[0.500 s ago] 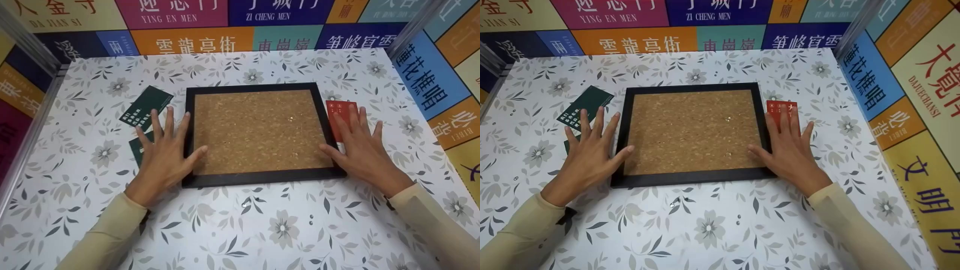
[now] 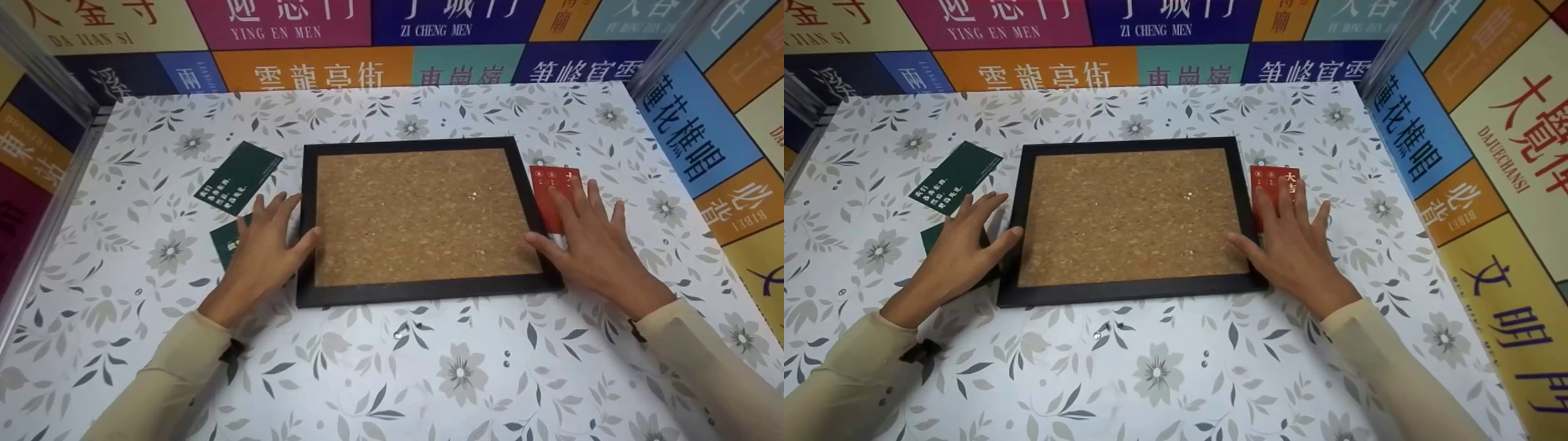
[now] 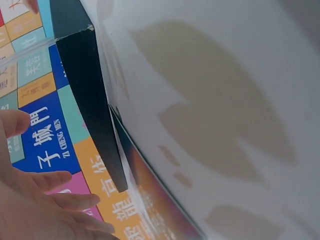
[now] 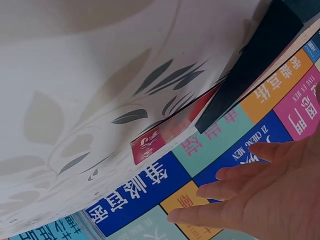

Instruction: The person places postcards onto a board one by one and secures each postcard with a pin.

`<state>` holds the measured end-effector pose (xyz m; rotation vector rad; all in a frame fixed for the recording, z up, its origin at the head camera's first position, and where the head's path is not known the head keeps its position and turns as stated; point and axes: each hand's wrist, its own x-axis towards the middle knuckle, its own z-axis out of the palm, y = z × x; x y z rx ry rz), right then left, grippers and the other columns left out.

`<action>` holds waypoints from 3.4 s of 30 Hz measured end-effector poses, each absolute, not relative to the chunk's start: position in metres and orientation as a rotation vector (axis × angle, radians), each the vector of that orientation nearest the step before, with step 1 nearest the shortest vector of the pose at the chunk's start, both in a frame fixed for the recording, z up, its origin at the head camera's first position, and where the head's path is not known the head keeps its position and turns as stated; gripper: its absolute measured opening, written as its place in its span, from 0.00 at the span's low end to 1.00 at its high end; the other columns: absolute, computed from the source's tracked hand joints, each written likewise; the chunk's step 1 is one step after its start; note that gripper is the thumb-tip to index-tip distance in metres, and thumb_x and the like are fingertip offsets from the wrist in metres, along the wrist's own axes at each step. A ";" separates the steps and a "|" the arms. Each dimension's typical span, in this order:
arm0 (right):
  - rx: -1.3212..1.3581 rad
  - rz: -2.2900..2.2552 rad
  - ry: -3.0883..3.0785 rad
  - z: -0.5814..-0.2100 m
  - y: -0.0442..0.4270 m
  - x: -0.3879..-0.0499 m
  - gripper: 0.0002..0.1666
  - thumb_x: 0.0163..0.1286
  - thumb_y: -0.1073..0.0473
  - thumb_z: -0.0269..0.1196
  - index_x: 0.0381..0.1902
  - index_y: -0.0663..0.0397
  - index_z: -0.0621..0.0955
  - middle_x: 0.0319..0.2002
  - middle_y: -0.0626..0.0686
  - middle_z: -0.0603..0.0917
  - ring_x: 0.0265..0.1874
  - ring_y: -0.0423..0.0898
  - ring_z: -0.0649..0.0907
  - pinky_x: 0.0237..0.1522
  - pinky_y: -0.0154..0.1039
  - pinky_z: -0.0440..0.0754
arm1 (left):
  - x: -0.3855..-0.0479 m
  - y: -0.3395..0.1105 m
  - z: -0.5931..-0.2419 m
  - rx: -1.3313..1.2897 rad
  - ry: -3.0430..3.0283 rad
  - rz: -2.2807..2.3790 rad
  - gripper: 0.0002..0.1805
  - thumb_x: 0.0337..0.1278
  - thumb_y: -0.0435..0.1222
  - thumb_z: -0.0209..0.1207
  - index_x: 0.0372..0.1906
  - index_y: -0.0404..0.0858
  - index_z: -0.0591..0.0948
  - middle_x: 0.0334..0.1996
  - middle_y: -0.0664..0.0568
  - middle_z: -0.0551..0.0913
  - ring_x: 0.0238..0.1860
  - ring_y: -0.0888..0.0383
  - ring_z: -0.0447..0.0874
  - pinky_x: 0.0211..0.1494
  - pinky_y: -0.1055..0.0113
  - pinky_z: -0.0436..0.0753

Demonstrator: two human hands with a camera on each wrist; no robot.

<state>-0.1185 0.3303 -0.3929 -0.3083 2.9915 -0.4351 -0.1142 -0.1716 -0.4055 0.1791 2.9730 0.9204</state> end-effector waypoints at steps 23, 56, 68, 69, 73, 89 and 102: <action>-0.213 -0.478 2.991 -0.400 0.343 -0.131 0.55 0.80 0.25 0.58 0.85 0.60 0.64 0.78 0.75 0.63 0.74 0.77 0.64 0.73 0.79 0.61 | -0.120 -0.174 -0.410 0.244 2.789 1.081 0.41 0.74 0.41 0.68 0.84 0.33 0.67 0.85 0.31 0.61 0.88 0.34 0.51 0.83 0.23 0.41; 0.139 -0.307 2.950 -0.408 0.359 -0.151 0.58 0.70 0.12 0.52 0.32 0.68 0.75 0.44 0.72 0.69 0.45 0.68 0.69 0.41 0.60 0.73 | -0.118 -0.179 -0.415 0.328 2.717 1.105 0.37 0.79 0.36 0.63 0.82 0.24 0.65 0.85 0.26 0.56 0.87 0.26 0.42 0.83 0.23 0.35; 0.165 -0.330 2.942 -0.407 0.367 -0.159 0.53 0.68 0.14 0.61 0.23 0.63 0.72 0.41 0.71 0.69 0.40 0.66 0.70 0.32 0.53 0.70 | -0.119 -0.179 -0.416 0.315 2.708 1.075 0.37 0.79 0.36 0.62 0.83 0.24 0.64 0.85 0.27 0.56 0.87 0.28 0.41 0.83 0.23 0.35; 0.174 -0.349 2.939 -0.406 0.367 -0.159 0.53 0.67 0.14 0.62 0.23 0.62 0.72 0.41 0.71 0.70 0.40 0.65 0.70 0.32 0.52 0.69 | -0.119 -0.179 -0.416 0.312 2.709 1.074 0.37 0.79 0.35 0.62 0.83 0.24 0.64 0.85 0.27 0.56 0.87 0.28 0.41 0.83 0.23 0.35; 0.221 -0.444 2.911 -0.404 0.368 -0.161 0.54 0.64 0.13 0.64 0.25 0.63 0.73 0.44 0.70 0.69 0.42 0.65 0.69 0.32 0.52 0.69 | -0.119 -0.179 -0.415 0.310 2.709 1.074 0.37 0.79 0.35 0.62 0.83 0.24 0.64 0.85 0.27 0.56 0.87 0.28 0.41 0.82 0.23 0.35; 0.296 -0.536 2.828 -0.405 0.373 -0.162 0.56 0.62 0.10 0.63 0.27 0.63 0.72 0.45 0.70 0.68 0.42 0.63 0.69 0.30 0.50 0.69 | -0.121 -0.179 -0.416 0.326 2.702 1.082 0.37 0.79 0.36 0.62 0.83 0.24 0.64 0.85 0.27 0.57 0.87 0.27 0.40 0.82 0.23 0.34; 0.267 -0.563 2.800 -0.403 0.377 -0.168 0.52 0.66 0.17 0.66 0.38 0.66 0.76 0.39 0.67 0.72 0.34 0.58 0.73 0.30 0.46 0.69 | -0.120 -0.178 -0.415 0.317 2.703 1.060 0.38 0.80 0.36 0.62 0.83 0.24 0.63 0.85 0.27 0.56 0.88 0.28 0.40 0.82 0.23 0.33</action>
